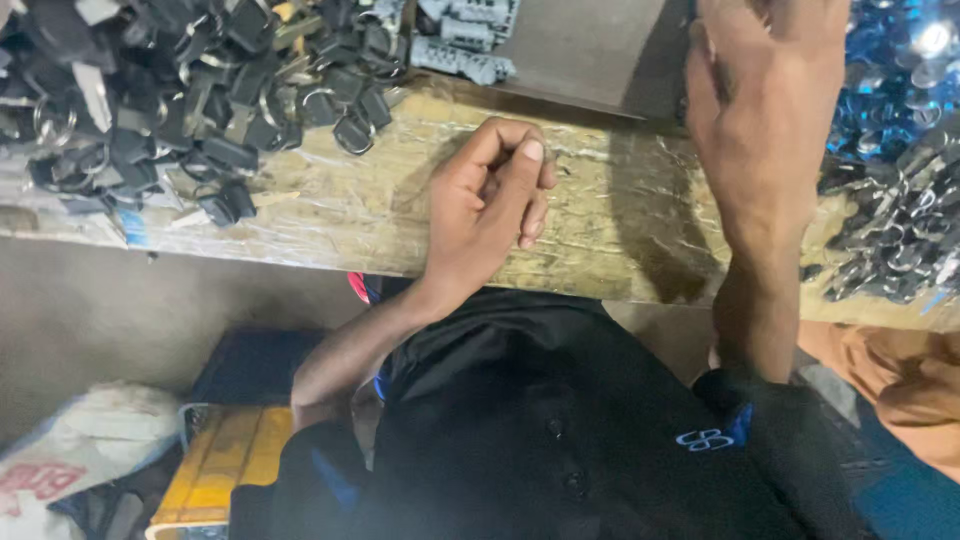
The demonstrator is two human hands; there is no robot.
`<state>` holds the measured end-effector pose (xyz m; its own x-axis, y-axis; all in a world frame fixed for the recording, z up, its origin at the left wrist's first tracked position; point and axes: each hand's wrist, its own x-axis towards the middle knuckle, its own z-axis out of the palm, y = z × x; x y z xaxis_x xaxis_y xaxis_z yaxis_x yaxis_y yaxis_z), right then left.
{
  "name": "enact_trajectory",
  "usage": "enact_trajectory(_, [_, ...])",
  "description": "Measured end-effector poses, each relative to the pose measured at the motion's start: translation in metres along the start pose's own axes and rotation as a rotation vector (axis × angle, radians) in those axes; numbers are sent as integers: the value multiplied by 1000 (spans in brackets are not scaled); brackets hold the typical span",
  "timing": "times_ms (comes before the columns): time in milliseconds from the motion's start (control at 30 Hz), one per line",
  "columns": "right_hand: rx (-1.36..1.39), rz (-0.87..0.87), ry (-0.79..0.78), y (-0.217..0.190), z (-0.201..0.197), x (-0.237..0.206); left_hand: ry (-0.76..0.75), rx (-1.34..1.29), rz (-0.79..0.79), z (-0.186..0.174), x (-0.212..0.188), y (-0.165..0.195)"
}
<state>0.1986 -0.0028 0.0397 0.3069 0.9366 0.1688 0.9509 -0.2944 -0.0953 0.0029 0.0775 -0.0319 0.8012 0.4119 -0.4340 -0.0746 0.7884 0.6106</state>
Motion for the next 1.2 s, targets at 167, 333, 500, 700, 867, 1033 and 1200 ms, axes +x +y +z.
enact_trajectory(167, [1071, 436, 156, -16, 8, -70, -220, -102, -85, 11, -5, 10])
enact_trajectory(333, [1469, 592, 213, -40, 16, -115, -297, -121, -233, 25, -10, 17])
enact_trajectory(500, [1275, 501, 241, -35, 15, -123, -269, 3, -338, 31, -6, 22])
enact_trajectory(700, [1242, 479, 242, -34, 20, -129, -174, 146, -358, 32, -5, 24])
enact_trajectory(867, [1229, 456, 264, -36, 26, -132, -150, 415, -178, 35, -5, 23])
enact_trajectory(1033, [1126, 357, 293, -36, 23, -125, -119, 694, 20, 45, -6, 27])
enact_trajectory(1200, [1007, 384, 261, -41, 12, -120, -279, 1008, 213, 47, -1, 44])
